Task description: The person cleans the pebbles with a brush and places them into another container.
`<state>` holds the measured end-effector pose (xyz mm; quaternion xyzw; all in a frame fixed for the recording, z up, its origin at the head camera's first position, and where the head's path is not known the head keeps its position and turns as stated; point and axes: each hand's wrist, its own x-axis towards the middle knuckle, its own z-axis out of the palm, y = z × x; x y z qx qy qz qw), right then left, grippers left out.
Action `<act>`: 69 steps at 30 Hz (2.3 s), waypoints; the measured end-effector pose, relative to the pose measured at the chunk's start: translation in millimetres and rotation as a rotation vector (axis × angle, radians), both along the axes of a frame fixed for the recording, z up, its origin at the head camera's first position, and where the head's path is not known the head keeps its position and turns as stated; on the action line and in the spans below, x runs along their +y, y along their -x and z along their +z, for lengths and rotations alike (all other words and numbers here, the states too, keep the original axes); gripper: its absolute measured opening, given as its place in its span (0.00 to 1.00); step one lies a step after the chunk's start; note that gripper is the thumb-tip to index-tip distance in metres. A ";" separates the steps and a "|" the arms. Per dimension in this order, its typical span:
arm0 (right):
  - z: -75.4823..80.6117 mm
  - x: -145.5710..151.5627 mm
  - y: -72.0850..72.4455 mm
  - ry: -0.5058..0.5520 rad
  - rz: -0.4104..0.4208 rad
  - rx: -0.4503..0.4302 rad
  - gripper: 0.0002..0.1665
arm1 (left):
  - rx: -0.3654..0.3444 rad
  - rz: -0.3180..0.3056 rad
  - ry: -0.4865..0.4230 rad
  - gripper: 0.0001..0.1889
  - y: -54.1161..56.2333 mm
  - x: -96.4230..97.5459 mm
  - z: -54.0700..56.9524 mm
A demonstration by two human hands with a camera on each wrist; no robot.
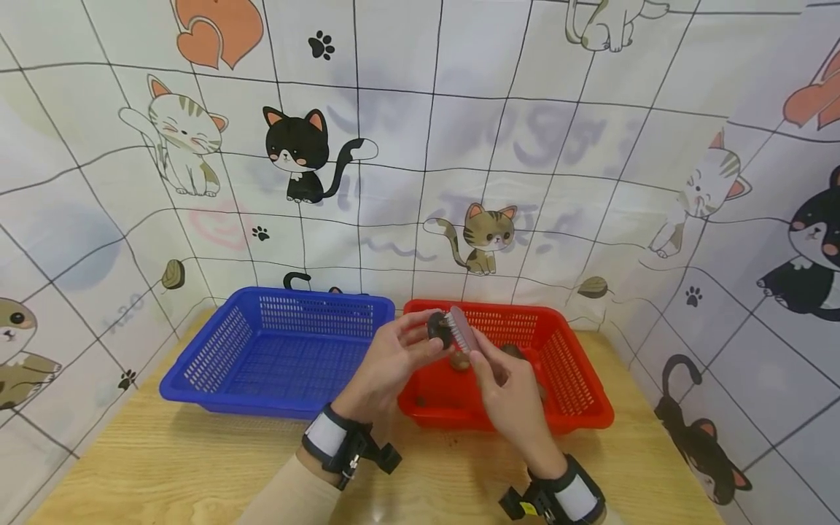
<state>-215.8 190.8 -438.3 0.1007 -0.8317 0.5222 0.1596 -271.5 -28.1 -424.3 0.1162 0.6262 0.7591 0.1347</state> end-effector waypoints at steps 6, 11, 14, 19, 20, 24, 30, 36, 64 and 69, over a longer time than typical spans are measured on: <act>-4.2 0.7 -1.2 0.020 0.053 0.005 0.31 | -0.012 0.006 0.004 0.33 1.9 1.2 -2.8; -4.3 1.3 5.4 0.012 0.037 0.013 0.31 | -0.006 -0.029 0.062 0.34 0.9 1.3 -3.6; -4.6 2.7 6.1 -0.004 0.002 -0.008 0.30 | 0.010 -0.036 0.021 0.34 0.3 0.4 -3.2; -5.5 3.7 -1.0 -0.005 -0.004 -0.031 0.31 | 0.001 -0.027 -0.081 0.32 2.3 0.1 -3.2; -5.3 3.2 -2.4 -0.002 0.004 -0.033 0.31 | -0.006 -0.021 -0.095 0.32 2.8 0.4 -3.0; -3.2 0.1 -2.3 0.006 0.045 -0.022 0.32 | -0.029 -0.002 -0.047 0.33 3.0 1.1 -3.7; -3.2 0.8 9.5 -0.012 -0.020 -0.009 0.30 | -0.010 -0.087 -0.033 0.33 1.9 1.0 -4.2; -2.0 2.2 3.0 -0.043 -0.048 -0.062 0.30 | -0.008 -0.024 -0.079 0.32 1.8 -1.0 -1.6; -2.9 -3.9 -0.2 -0.038 0.016 -0.015 0.32 | -0.070 0.028 -0.020 0.33 3.4 4.5 -7.4; -4.9 -5.3 10.7 -0.074 0.020 -0.015 0.32 | -0.058 0.016 0.008 0.32 1.8 -1.0 -8.3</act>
